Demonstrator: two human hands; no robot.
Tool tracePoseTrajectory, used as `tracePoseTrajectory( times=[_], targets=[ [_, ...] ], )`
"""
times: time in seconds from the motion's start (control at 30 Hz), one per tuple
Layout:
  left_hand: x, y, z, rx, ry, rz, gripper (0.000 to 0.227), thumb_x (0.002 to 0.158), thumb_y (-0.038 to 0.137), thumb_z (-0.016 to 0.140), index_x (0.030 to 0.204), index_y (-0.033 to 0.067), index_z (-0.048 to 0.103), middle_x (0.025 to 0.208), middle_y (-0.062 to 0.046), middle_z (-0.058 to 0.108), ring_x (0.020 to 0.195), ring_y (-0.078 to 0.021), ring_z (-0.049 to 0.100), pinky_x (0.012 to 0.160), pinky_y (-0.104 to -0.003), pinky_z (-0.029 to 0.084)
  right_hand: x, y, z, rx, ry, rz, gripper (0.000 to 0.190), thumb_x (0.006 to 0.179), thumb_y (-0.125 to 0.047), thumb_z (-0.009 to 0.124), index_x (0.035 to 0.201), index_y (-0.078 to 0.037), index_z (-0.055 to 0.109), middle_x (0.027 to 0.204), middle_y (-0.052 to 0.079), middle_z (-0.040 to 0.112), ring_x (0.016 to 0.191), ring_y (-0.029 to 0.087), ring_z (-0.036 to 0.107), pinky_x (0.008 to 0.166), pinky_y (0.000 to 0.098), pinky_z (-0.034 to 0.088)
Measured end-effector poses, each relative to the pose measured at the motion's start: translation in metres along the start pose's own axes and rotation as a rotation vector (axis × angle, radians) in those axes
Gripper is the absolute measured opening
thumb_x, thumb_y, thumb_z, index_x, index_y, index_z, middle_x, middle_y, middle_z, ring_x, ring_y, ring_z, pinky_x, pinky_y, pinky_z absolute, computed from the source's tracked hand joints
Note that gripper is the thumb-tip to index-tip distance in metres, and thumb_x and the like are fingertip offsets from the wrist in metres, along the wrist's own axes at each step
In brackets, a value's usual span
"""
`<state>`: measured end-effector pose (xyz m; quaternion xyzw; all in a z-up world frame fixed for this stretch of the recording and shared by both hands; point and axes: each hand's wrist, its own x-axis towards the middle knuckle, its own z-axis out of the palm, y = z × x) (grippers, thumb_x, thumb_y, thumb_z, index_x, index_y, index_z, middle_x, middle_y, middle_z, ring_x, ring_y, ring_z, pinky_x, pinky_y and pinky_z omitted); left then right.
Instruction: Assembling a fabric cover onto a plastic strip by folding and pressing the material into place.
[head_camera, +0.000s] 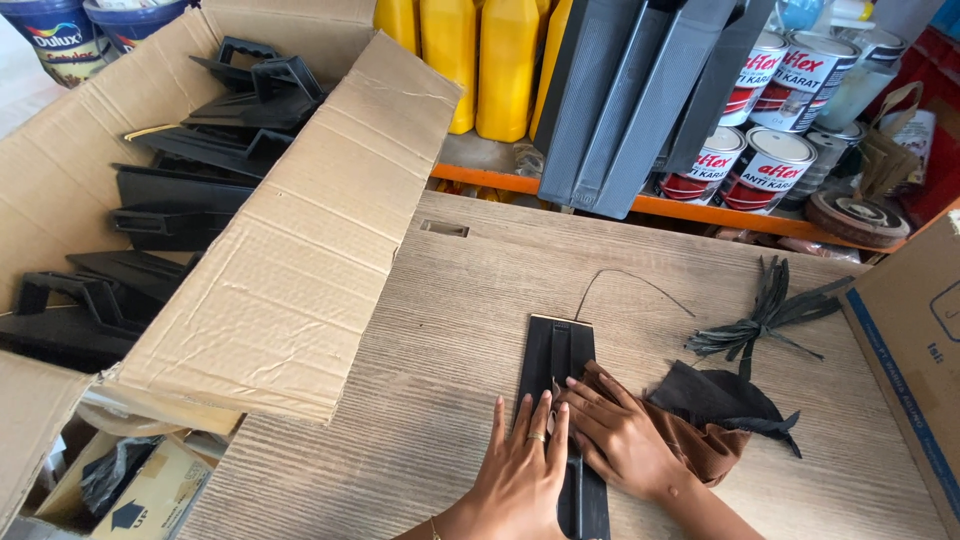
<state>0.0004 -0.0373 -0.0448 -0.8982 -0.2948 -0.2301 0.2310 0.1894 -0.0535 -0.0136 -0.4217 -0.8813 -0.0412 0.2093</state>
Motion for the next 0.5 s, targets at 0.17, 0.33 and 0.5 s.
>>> tracePoseTrajectory(
  times=[0.17,0.33,0.5],
  targets=[
    [-0.001,-0.001,-0.002,-0.064,-0.013,0.023,0.179,0.029,0.122,0.052,0.143,-0.0075,0.006,0.14,-0.032,0.013,0.129,-0.041,0.016,0.11,-0.062,-0.004,0.009,0.031,0.021,-0.287,-0.033,0.138,0.051,0.09,-0.023,0.039,0.14,-0.012,0.033,0.145,0.004,0.036,0.133,0.021,0.035,0.109,0.0436,0.022],
    [0.001,-0.003,-0.009,0.074,0.021,0.016,0.184,0.03,0.134,0.044,0.143,-0.0073,0.006,0.142,-0.03,0.011,0.131,-0.0386,0.015,0.113,-0.058,-0.001,0.028,0.083,0.05,-0.321,-0.09,0.332,0.052,0.09,-0.026,0.037,0.141,-0.014,0.032,0.143,0.001,0.039,0.133,0.022,0.033,0.103,0.0477,0.028],
    [0.018,-0.013,-0.036,-0.645,-0.578,0.023,0.131,0.06,0.08,0.047,0.141,-0.0095,-0.004,0.143,-0.038,-0.001,0.132,-0.0503,0.004,0.101,-0.063,-0.009,0.038,0.098,0.067,-0.33,-0.066,0.44,0.05,0.088,-0.021,0.038,0.137,-0.013,0.038,0.141,0.002,0.041,0.132,0.024,0.034,0.104,0.0476,0.028]
  ],
)
